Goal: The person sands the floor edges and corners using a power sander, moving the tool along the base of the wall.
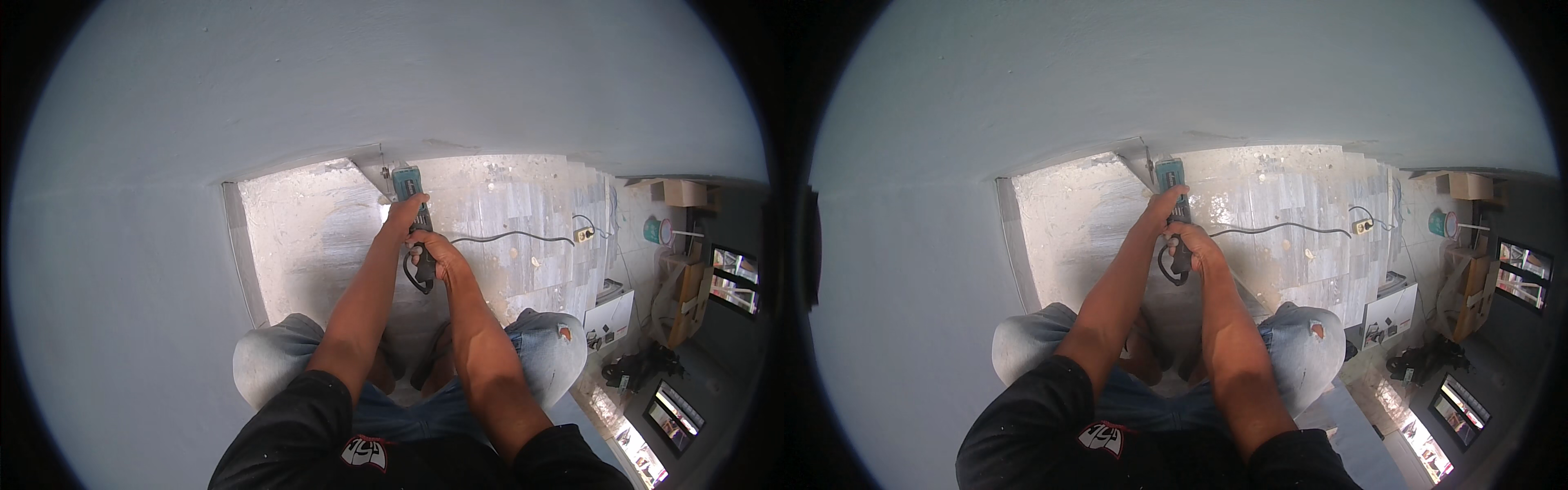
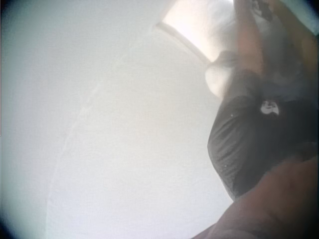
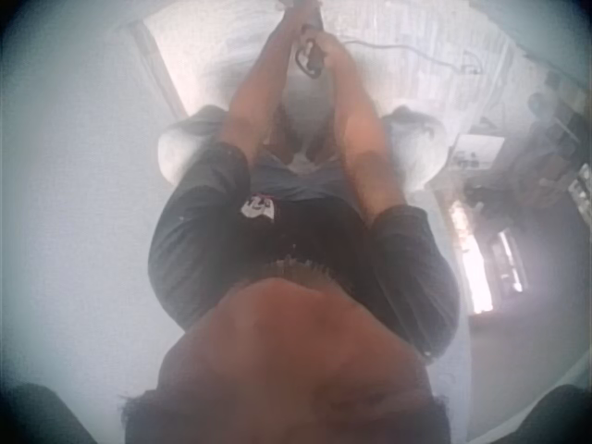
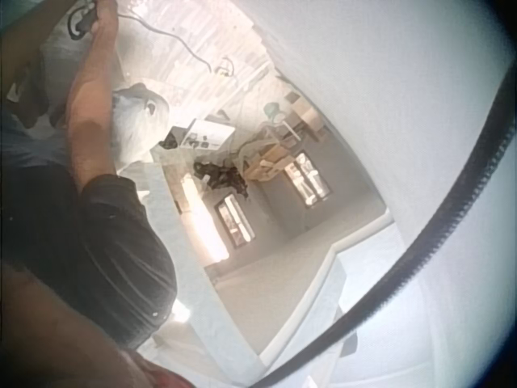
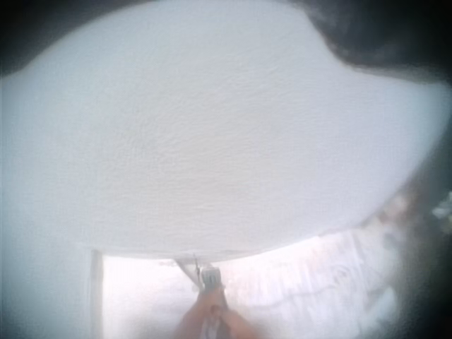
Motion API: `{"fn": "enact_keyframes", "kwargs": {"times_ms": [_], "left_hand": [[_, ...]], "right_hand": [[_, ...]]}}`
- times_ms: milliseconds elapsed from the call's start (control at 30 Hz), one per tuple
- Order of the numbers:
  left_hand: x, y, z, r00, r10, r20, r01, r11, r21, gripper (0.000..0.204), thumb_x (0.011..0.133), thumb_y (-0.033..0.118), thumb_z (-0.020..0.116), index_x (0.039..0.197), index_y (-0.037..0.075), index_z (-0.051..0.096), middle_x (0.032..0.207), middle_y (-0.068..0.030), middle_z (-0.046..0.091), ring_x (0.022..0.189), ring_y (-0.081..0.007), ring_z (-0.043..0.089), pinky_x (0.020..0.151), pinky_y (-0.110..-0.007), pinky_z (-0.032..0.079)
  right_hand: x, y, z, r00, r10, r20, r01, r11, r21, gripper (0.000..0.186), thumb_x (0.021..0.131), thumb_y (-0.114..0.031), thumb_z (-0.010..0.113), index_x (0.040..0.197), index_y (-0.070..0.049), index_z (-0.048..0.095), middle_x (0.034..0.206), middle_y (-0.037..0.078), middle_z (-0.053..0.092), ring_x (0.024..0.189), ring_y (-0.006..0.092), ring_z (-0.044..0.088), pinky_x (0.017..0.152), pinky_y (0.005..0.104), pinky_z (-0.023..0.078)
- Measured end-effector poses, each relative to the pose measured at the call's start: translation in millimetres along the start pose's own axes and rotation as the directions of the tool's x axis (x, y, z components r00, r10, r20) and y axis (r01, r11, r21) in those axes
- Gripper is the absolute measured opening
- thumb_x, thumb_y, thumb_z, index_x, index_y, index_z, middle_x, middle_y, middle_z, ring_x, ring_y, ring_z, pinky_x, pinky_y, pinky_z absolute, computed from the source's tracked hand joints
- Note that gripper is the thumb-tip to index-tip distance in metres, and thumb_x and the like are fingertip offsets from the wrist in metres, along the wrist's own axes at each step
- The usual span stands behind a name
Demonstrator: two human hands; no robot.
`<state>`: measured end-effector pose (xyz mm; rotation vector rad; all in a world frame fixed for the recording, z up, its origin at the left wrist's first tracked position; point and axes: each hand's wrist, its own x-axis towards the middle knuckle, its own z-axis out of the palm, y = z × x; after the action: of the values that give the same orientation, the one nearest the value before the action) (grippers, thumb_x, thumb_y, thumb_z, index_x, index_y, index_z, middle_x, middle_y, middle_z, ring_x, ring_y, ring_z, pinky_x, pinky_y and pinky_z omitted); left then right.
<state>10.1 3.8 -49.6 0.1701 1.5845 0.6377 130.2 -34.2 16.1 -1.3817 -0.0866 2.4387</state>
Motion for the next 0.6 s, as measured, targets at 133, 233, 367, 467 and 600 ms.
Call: {"fn": "enact_keyframes", "kwargs": {"times_ms": [133, 233, 367, 467, 600], "left_hand": [[-1, 0, -1, 1.0, -0.004, -0.011, 0.004, 1.0, 0.008, 0.054, 0.069, 0.038, 0.074, 0.103, -0.004, 0.066, 0.092, -0.0129, 0.065, 0.075, -0.0218, 0.062, 0.066, -0.036, 0.05], [-4, 1, 0, 1.0, -0.009, -0.011, 0.009, 1.0, 0.011, 0.054, 0.069, 0.038, 0.074, 0.103, -0.004, 0.066, 0.093, -0.0131, 0.065, 0.076, -0.0221, 0.063, 0.067, -0.036, 0.05], [-9, 2, 4, 1.0, 0.017, 0.011, -0.016, 1.0, -0.026, 0.056, 0.069, 0.038, 0.074, 0.103, -0.004, 0.066, 0.094, -0.0136, 0.066, 0.077, -0.0224, 0.063, 0.067, -0.036, 0.05], [-7, 0, -3, 1.0, 0.015, -0.017, -0.015, 1.0, -0.006, 0.055, 0.069, 0.039, 0.074, 0.102, -0.004, 0.066, 0.093, -0.0136, 0.066, 0.076, -0.0224, 0.063, 0.066, -0.037, 0.05], [-14, 6, 3, 1.0, 0.009, 0.01, -0.009, 1.0, 0.006, 0.047, 0.074, 0.033, 0.073, 0.103, -0.003, 0.062, 0.087, -0.0101, 0.061, 0.071, -0.0211, 0.061, 0.062, -0.035, 0.051]], "right_hand": [[-2, 0, 2, 1.0, -0.001, -0.009, 0.001, 1.0, -0.003, 0.01, 0.082, -0.005, 0.064, 0.09, -0.005, 0.058, 0.073, 0.003, 0.057, 0.052, 0.0082, 0.049, 0.043, 0.0217, 0.043], [-3, 0, 0, 1.0, -0.001, -0.015, 0.001, 1.0, -0.009, 0.01, 0.082, -0.005, 0.064, 0.09, -0.005, 0.058, 0.073, 0.003, 0.057, 0.052, 0.0082, 0.049, 0.043, 0.0217, 0.043], [-6, 0, -1, 1.0, -0.011, -0.018, 0.01, 1.0, -0.024, 0.01, 0.082, -0.005, 0.063, 0.09, -0.005, 0.058, 0.073, 0.003, 0.057, 0.052, 0.0082, 0.049, 0.043, 0.0215, 0.043], [-8, 2, 5, 1.0, -0.011, -0.006, 0.011, 1.0, -0.026, 0.01, 0.081, -0.005, 0.063, 0.09, -0.005, 0.058, 0.073, 0.003, 0.056, 0.053, 0.0081, 0.049, 0.043, 0.0214, 0.043], [-11, 0, 2, 1.0, -0.02, -0.014, 0.019, 0.999, -0.032, 0.011, 0.081, -0.005, 0.064, 0.09, -0.005, 0.058, 0.073, 0.003, 0.056, 0.053, 0.008, 0.049, 0.043, 0.0214, 0.043]]}}
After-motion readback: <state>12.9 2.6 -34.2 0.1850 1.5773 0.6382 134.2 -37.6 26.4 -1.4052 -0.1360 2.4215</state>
